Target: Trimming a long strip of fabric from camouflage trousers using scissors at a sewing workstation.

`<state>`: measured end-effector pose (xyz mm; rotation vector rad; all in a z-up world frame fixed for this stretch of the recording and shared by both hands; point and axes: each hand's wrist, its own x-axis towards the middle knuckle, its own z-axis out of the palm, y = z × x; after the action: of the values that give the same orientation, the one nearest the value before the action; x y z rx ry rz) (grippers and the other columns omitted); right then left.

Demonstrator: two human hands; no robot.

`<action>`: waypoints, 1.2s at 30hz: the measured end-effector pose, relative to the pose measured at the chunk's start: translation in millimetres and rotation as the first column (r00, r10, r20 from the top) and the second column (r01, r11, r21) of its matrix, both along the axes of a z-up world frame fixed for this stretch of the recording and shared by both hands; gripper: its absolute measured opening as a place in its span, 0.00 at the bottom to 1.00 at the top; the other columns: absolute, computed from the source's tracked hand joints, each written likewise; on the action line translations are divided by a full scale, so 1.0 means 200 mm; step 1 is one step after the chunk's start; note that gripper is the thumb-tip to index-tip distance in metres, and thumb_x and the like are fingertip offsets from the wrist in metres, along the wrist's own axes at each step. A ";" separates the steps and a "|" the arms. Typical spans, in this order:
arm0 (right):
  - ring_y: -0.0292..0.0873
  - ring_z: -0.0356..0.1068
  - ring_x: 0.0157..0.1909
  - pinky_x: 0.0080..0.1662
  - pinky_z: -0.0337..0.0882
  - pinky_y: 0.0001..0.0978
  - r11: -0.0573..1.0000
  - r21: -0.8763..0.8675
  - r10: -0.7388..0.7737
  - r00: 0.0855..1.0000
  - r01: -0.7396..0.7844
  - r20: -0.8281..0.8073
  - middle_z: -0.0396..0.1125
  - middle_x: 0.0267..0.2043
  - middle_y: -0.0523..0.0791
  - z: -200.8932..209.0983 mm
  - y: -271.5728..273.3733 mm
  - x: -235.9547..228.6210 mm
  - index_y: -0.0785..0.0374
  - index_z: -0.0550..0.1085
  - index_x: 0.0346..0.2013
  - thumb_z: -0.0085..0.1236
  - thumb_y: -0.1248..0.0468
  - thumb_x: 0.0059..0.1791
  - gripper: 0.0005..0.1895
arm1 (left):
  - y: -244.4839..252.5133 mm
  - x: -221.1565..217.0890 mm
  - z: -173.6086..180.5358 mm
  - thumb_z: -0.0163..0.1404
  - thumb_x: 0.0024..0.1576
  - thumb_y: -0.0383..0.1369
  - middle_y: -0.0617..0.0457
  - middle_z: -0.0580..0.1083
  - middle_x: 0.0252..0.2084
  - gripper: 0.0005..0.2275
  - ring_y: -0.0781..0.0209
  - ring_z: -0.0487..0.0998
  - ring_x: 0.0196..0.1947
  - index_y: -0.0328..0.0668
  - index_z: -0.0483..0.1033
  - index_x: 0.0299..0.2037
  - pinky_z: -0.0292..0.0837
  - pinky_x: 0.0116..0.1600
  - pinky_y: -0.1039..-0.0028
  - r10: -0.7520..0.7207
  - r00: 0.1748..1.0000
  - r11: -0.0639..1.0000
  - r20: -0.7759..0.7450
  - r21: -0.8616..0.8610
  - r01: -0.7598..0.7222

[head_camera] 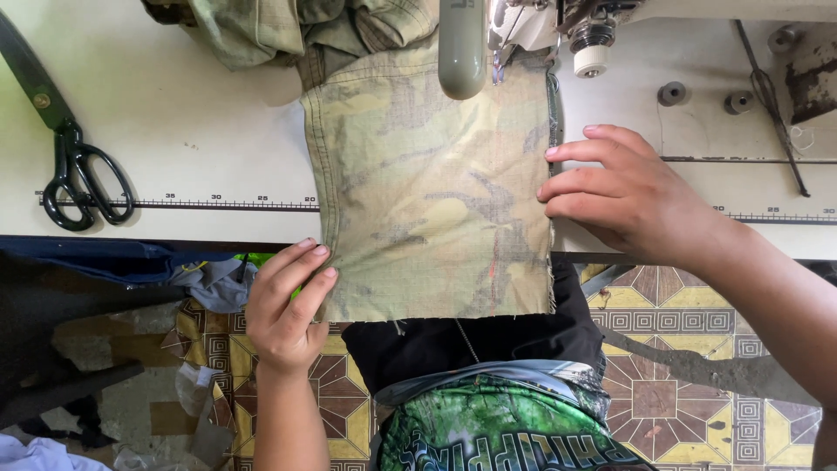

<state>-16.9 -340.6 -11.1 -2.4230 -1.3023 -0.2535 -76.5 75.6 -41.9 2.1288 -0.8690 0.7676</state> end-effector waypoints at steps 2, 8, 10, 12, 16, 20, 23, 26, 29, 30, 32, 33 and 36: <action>0.53 0.69 0.63 0.64 0.61 0.57 1.000 -0.021 -0.022 0.999 0.022 0.037 0.72 0.52 0.40 -0.03 0.00 -0.02 0.54 0.76 0.44 0.48 0.66 0.56 0.08 | 0.00 -0.01 -0.01 0.48 0.61 0.13 0.35 0.75 0.49 0.09 0.34 0.79 0.51 0.29 0.76 0.47 0.83 0.57 0.50 -0.007 1.000 1.000 -0.003 0.008 0.007; 0.51 0.70 0.58 0.64 0.65 0.53 0.999 -0.007 -0.047 0.993 0.048 0.112 0.71 0.46 0.42 -0.02 0.02 -0.05 0.56 0.75 0.41 0.49 0.63 0.57 0.07 | 0.05 -0.08 -0.10 0.44 0.58 0.11 0.36 0.72 0.54 0.15 0.39 0.76 0.56 0.33 0.77 0.51 0.82 0.61 0.54 0.037 0.998 0.998 -0.055 -0.044 -0.040; 0.50 0.69 0.57 0.63 0.66 0.52 0.999 0.004 -0.055 0.991 0.055 0.123 0.71 0.46 0.41 -0.03 0.02 -0.05 0.57 0.75 0.40 0.50 0.62 0.57 0.06 | 0.00 -0.10 -0.15 0.41 0.56 0.10 0.36 0.69 0.59 0.21 0.41 0.73 0.61 0.35 0.75 0.55 0.81 0.65 0.56 0.076 0.992 0.990 -0.096 -0.108 -0.086; 0.51 0.70 0.57 0.62 0.66 0.52 0.998 0.030 -0.058 0.994 0.056 0.096 0.71 0.46 0.41 -0.05 0.03 -0.05 0.57 0.75 0.40 0.51 0.62 0.57 0.06 | -0.13 -0.10 -0.16 0.55 0.57 0.55 0.54 0.69 0.43 0.28 0.67 0.69 0.41 0.42 0.69 0.57 0.67 0.43 0.79 -0.115 0.702 0.510 -0.703 -0.648 -0.566; 0.52 0.69 0.58 0.61 0.67 0.54 0.999 0.035 -0.043 0.996 0.040 0.077 0.70 0.46 0.42 -0.08 0.02 -0.05 0.57 0.75 0.42 0.51 0.63 0.56 0.05 | -0.14 -0.13 -0.16 0.41 0.69 0.41 0.39 0.78 0.51 0.16 0.44 0.78 0.55 0.36 0.76 0.44 0.73 0.59 0.58 -0.895 0.424 -0.252 -0.140 -0.625 -0.739; 0.52 0.69 0.58 0.61 0.67 0.53 0.999 0.047 -0.023 0.997 0.020 0.071 0.70 0.47 0.43 -0.07 0.03 -0.05 0.58 0.74 0.41 0.49 0.63 0.57 0.06 | -0.09 -0.09 -0.12 0.47 0.56 0.53 0.43 0.76 0.54 0.29 0.46 0.76 0.55 0.36 0.73 0.59 0.72 0.56 0.56 -0.796 0.192 0.205 -0.574 -0.555 -0.806; 0.52 0.69 0.58 0.60 0.67 0.52 0.998 0.061 -0.018 0.997 0.014 0.069 0.70 0.46 0.43 -0.06 0.04 -0.04 0.58 0.74 0.40 0.50 0.64 0.57 0.05 | 0.00 0.02 -0.05 0.48 0.64 0.41 0.44 0.80 0.48 0.20 0.54 0.82 0.44 0.30 0.75 0.56 0.79 0.44 0.69 -0.770 0.193 0.399 -0.609 -0.694 -0.600; 0.52 0.70 0.57 0.59 0.68 0.51 0.997 0.073 -0.018 0.997 0.013 0.071 0.70 0.45 0.43 -0.07 0.04 -0.04 0.58 0.74 0.39 0.51 0.64 0.56 0.04 | 0.00 0.22 0.15 0.47 0.64 0.38 0.51 0.74 0.40 0.17 0.63 0.76 0.34 0.32 0.74 0.54 0.75 0.33 0.80 -0.493 0.026 0.683 -0.870 -0.405 -0.607; 0.52 0.70 0.57 0.58 0.69 0.51 0.997 0.072 -0.018 0.997 0.013 0.074 0.70 0.45 0.43 -0.07 0.04 -0.05 0.58 0.74 0.39 0.51 0.64 0.56 0.05 | -0.04 0.43 0.25 0.51 0.61 0.38 0.55 0.72 0.35 0.13 0.64 0.73 0.30 0.39 0.75 0.50 0.72 0.29 0.76 -0.230 -0.088 0.773 -0.969 -0.127 -0.622; 0.52 0.70 0.57 0.59 0.68 0.51 0.998 0.067 -0.023 0.997 0.018 0.078 0.70 0.46 0.43 -0.07 0.04 -0.04 0.58 0.74 0.40 0.50 0.65 0.56 0.05 | -0.05 0.50 0.27 0.55 0.59 0.34 0.52 0.77 0.37 0.11 0.60 0.78 0.31 0.39 0.76 0.49 0.76 0.29 0.71 -0.207 -0.054 0.761 -0.977 -0.126 -0.637; 0.52 0.70 0.57 0.59 0.68 0.51 0.998 0.067 -0.022 0.997 0.017 0.075 0.70 0.46 0.43 -0.06 0.04 -0.05 0.58 0.74 0.40 0.50 0.64 0.56 0.05 | -0.06 0.55 0.25 0.54 0.60 0.31 0.51 0.77 0.36 0.07 0.60 0.78 0.32 0.40 0.77 0.45 0.79 0.32 0.70 -0.187 -0.056 0.786 -0.981 -0.115 -0.608; 0.52 0.70 0.57 0.59 0.68 0.51 0.998 0.067 -0.025 0.997 0.021 0.069 0.70 0.46 0.43 -0.06 0.04 -0.05 0.58 0.74 0.40 0.50 0.64 0.56 0.05 | -0.07 0.58 0.24 0.54 0.60 0.27 0.51 0.77 0.35 0.02 0.61 0.78 0.33 0.40 0.77 0.40 0.81 0.35 0.69 -0.165 -0.060 0.812 -0.985 -0.101 -0.574; 0.52 0.70 0.56 0.58 0.69 0.50 0.997 0.075 -0.029 0.996 0.023 0.087 0.70 0.45 0.43 -0.08 0.04 -0.04 0.57 0.74 0.40 0.49 0.64 0.56 0.05 | -0.08 0.59 0.21 0.57 0.58 0.25 0.54 0.77 0.35 0.03 0.63 0.80 0.36 0.41 0.76 0.34 0.83 0.38 0.69 -0.078 -0.031 0.842 -0.996 -0.049 -0.537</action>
<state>-25.8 -333.2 -26.5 -2.3918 -1.2758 -0.4130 41.5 59.5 -0.8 1.6963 0.5376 -0.5623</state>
